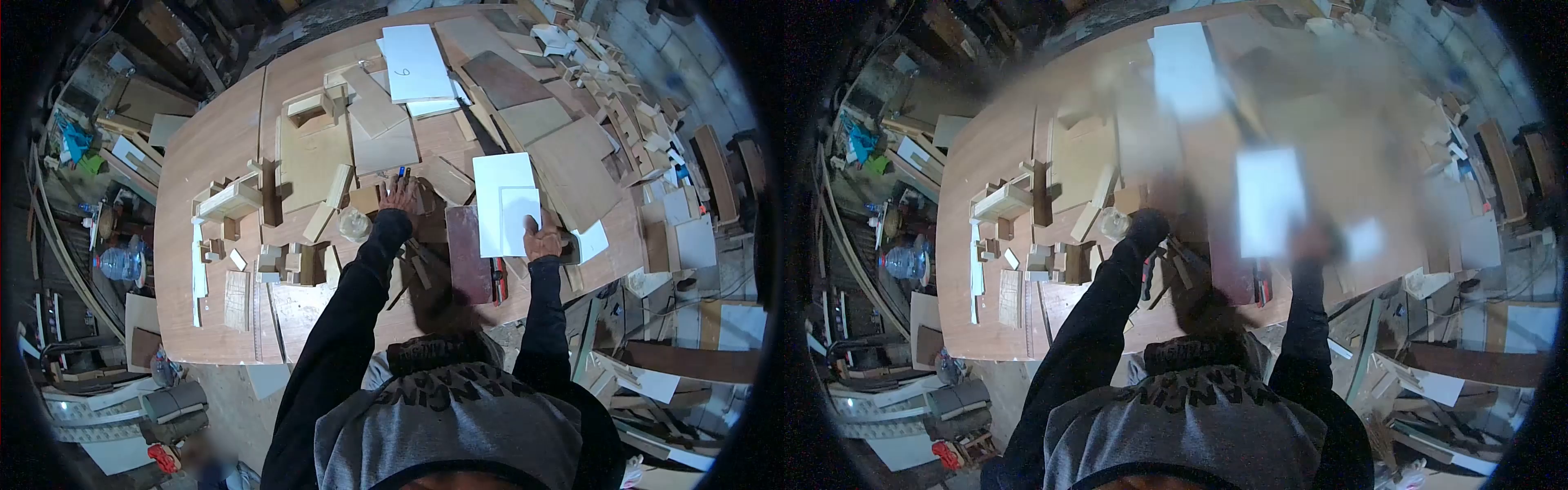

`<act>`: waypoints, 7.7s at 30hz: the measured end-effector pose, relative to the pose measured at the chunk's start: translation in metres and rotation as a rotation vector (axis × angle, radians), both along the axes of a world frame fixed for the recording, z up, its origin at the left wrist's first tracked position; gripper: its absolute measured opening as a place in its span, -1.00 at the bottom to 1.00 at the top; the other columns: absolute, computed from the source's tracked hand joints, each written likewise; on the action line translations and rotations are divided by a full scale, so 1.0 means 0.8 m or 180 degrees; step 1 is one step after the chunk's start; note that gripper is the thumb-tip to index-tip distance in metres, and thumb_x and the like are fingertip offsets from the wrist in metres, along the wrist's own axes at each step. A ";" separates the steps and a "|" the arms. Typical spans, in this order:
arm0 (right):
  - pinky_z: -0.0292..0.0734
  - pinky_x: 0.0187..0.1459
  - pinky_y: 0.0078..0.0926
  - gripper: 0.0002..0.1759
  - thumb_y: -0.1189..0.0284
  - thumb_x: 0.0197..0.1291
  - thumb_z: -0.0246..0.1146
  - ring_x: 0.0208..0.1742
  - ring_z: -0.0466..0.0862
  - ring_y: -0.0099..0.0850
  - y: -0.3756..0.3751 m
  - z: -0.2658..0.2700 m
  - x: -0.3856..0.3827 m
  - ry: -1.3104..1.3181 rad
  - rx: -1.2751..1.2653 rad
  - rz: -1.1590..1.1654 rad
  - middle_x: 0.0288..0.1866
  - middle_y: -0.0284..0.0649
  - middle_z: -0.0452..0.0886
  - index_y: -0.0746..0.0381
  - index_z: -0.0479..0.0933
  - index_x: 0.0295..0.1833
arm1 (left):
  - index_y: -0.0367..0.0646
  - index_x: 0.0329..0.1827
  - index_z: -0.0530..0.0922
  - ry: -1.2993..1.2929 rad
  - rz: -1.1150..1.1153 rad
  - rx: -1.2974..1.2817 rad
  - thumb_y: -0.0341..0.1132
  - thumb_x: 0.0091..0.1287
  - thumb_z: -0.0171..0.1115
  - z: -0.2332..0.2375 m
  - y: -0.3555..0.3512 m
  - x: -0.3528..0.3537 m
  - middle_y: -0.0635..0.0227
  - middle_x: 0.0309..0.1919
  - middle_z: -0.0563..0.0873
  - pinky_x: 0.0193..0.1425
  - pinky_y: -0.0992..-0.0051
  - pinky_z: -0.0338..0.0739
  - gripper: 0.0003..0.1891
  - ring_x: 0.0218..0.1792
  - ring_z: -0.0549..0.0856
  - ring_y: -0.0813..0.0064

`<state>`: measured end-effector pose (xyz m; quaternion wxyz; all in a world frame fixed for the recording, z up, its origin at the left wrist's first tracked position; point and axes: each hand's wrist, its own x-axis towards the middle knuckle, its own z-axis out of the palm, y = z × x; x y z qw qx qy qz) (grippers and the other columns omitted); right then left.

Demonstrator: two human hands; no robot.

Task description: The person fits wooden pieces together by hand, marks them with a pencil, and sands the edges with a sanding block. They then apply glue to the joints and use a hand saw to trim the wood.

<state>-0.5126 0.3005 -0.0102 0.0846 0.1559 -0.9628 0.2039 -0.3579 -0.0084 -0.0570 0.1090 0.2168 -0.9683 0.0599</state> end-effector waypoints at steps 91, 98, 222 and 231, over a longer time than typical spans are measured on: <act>0.50 -0.16 -0.38 -0.78 0.50 0.03 0.19 -0.26 0.61 -0.21 -0.275 0.041 0.485 -0.2386 -0.1004 0.3191 -0.31 -0.08 0.59 0.32 0.55 -0.17 | -0.38 0.24 0.12 0.2739 0.1922 0.1469 -0.38 -0.12 0.46 0.102 0.003 0.444 0.03 0.06 0.29 0.06 0.38 0.44 -0.14 0.12 0.37 0.18; 0.50 -0.14 -0.38 -0.77 0.46 0.04 0.20 -0.23 0.61 -0.18 -0.278 0.041 0.480 -0.2404 -0.0662 0.3333 -0.27 -0.06 0.61 0.31 0.56 -0.17 | -0.38 0.14 0.20 0.3092 0.2076 0.1905 -0.35 -0.16 0.48 0.085 -0.006 0.437 0.06 -0.01 0.33 0.12 0.34 0.33 -0.19 0.02 0.39 0.18; 0.31 0.01 -0.27 -0.87 0.46 -0.12 0.28 -0.05 0.42 -0.19 -0.372 0.116 0.487 -0.0125 -0.0741 0.3226 -0.16 -0.20 0.47 0.27 0.58 -0.39 | -0.41 0.20 0.10 0.2468 0.1545 0.1777 -0.56 -0.07 0.11 0.088 -0.030 0.485 -0.17 0.03 0.27 0.20 0.15 0.24 -0.32 0.08 0.29 -0.09; 0.44 -0.19 -0.49 -0.87 0.54 0.04 0.26 -0.23 0.54 -0.37 -0.328 0.116 0.454 -0.0774 -0.2192 0.2555 -0.23 -0.17 0.54 0.39 0.54 -0.29 | -0.39 0.17 0.17 0.2540 0.1684 0.1874 -0.56 0.00 0.07 0.098 -0.028 0.487 -0.10 -0.04 0.35 0.12 0.25 0.34 -0.41 0.01 0.38 0.01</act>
